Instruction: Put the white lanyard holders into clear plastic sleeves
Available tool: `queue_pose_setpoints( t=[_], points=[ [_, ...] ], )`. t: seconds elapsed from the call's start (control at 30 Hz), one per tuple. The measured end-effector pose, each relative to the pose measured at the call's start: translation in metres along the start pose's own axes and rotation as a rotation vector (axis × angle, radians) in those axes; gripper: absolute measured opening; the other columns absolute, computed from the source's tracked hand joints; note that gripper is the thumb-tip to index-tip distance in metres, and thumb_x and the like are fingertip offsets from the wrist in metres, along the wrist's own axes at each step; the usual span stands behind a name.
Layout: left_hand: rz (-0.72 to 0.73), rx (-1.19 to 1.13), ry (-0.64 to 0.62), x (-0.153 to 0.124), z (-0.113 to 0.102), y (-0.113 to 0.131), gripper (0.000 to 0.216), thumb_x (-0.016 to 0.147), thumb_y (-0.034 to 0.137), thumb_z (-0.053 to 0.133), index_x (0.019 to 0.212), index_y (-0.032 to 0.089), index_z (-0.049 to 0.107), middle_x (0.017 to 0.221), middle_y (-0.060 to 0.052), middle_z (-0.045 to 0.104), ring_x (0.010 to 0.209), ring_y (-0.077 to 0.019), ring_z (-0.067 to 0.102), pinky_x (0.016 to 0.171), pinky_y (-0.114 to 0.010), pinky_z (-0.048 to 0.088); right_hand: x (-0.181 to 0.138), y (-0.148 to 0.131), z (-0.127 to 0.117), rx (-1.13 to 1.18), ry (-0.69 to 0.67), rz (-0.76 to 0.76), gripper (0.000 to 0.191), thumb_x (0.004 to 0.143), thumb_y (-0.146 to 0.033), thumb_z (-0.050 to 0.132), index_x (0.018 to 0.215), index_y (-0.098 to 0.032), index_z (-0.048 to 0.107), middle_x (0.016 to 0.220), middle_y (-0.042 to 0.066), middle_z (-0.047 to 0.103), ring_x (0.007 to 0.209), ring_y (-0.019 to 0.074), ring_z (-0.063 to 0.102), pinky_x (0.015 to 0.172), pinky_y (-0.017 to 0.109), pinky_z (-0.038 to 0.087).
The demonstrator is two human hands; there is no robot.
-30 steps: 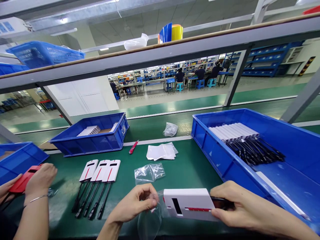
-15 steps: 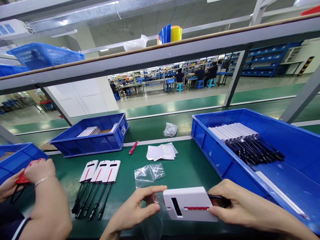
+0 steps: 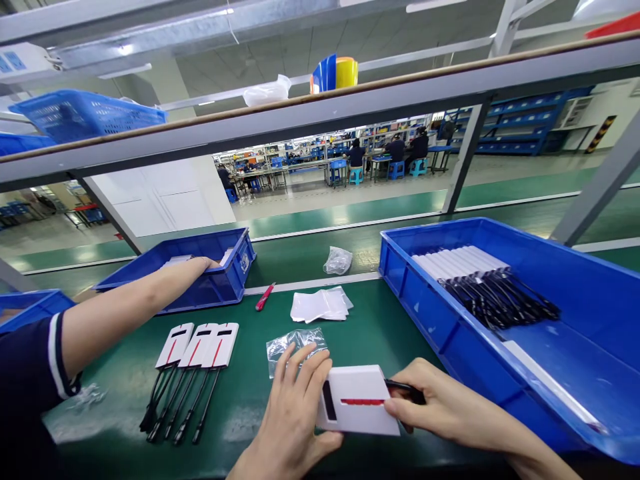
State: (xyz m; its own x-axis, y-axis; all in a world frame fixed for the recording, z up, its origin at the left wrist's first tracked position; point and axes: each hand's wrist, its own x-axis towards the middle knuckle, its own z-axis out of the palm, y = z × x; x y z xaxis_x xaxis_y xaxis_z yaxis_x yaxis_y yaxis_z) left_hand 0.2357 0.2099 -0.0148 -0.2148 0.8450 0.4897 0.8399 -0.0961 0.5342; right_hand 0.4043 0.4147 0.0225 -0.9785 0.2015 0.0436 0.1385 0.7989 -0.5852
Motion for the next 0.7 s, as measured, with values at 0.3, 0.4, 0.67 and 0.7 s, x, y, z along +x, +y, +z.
queue_pose_setpoints(
  t=[0.3,0.4,0.67,0.7],
  points=[
    [-0.316,-0.365,0.413,0.011,0.007,-0.006,0.090,0.066,0.038,0.088,0.144,0.025,0.046,0.154,-0.014,0.042,0.148,-0.0390,0.025,0.124,-0.058,0.005,0.020,-0.022,0.038,-0.248,0.261,-0.124,0.038,0.102,-0.034,0.047,0.070,-0.020,0.060,0.057,-0.006,0.056,0.048,0.0097,0.051,0.045,0.022,0.032],
    [-0.741,-0.972,0.663,0.010,0.018,-0.017,0.079,0.076,0.061,0.074,0.138,0.020,0.047,0.150,-0.017,0.045,0.144,-0.0346,0.037,0.119,-0.050,0.031,0.020,-0.023,0.055,-0.406,0.461,-0.188,0.036,0.103,-0.037,0.045,0.075,-0.020,0.061,0.060,-0.002,0.059,0.045,0.0128,0.054,0.043,0.028,0.029],
    [-0.864,-1.853,0.755,0.049,0.005,0.010,0.038,0.091,0.048,0.063,0.112,0.016,0.066,0.103,-0.008,0.071,0.091,-0.0187,0.071,0.092,-0.032,0.057,0.006,-0.045,0.088,-0.359,0.617,-0.288,0.021,0.099,-0.028,0.042,0.114,-0.022,0.057,0.075,0.000,0.070,0.057,0.0175,0.069,0.048,0.024,0.054],
    [-0.802,-1.893,0.737,0.052,0.001,0.013,0.036,0.092,0.047,0.062,0.111,0.017,0.066,0.100,-0.007,0.070,0.086,-0.0169,0.070,0.091,-0.031,0.057,0.001,-0.046,0.087,-0.242,0.558,-0.255,0.021,0.096,-0.030,0.048,0.116,-0.025,0.055,0.078,-0.001,0.072,0.058,0.0167,0.070,0.050,0.022,0.057]
  ],
)
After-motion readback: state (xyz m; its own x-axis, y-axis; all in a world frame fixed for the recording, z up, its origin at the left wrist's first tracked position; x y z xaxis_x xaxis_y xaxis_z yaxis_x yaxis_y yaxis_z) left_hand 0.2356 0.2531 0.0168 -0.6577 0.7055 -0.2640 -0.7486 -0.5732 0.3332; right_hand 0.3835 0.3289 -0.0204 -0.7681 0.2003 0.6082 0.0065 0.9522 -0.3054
